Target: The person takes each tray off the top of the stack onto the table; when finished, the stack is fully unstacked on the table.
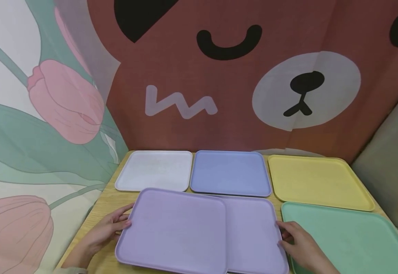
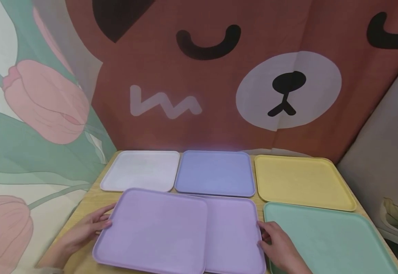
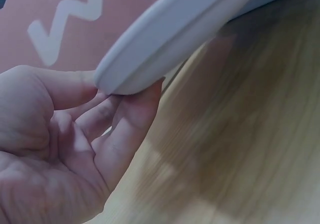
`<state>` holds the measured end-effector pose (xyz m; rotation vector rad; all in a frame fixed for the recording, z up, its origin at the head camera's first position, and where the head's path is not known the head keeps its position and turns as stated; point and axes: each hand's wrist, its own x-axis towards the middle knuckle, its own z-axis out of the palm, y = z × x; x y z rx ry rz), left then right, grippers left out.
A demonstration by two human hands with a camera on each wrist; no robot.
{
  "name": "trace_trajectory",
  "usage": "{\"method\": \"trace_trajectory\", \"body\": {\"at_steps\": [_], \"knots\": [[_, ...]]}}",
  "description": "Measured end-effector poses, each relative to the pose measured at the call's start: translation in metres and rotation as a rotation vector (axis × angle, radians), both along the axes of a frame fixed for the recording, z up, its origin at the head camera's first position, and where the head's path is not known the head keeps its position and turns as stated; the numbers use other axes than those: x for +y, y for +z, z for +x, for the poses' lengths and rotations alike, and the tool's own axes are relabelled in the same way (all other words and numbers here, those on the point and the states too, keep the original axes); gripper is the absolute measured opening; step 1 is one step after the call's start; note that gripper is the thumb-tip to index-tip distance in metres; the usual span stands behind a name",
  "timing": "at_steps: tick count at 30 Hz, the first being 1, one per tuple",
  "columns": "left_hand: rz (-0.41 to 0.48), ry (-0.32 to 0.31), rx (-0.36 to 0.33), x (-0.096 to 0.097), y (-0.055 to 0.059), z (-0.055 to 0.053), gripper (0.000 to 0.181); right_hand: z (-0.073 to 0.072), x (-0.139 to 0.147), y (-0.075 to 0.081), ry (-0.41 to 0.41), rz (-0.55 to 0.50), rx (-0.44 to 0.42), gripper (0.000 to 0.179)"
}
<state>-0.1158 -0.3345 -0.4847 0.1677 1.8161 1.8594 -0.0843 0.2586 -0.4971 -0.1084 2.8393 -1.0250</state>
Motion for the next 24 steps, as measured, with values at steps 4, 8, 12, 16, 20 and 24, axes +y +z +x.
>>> {"method": "trace_trajectory", "body": {"at_steps": [4,8,12,16,20,24], "knots": [[0.034,-0.017,0.007,-0.014,0.0,0.0,0.074,0.001,0.002,0.0,0.008,0.007,0.009,0.052],[0.059,-0.015,0.008,-0.028,-0.001,0.001,0.067,0.002,0.004,-0.002,0.012,0.014,0.044,0.052],[0.071,-0.016,0.006,-0.04,-0.001,0.002,0.06,0.002,0.006,-0.004,0.01,0.015,0.09,0.053],[0.067,-0.028,0.01,-0.052,0.0,0.003,0.055,0.001,0.009,-0.006,0.014,0.009,0.086,0.054],[0.042,-0.023,0.017,-0.062,0.0,0.002,0.054,0.0,0.012,-0.006,0.017,0.001,0.064,0.053],[-0.001,0.007,0.011,-0.071,0.002,0.002,0.052,0.0,0.014,-0.006,0.017,-0.025,0.056,0.05]]}}
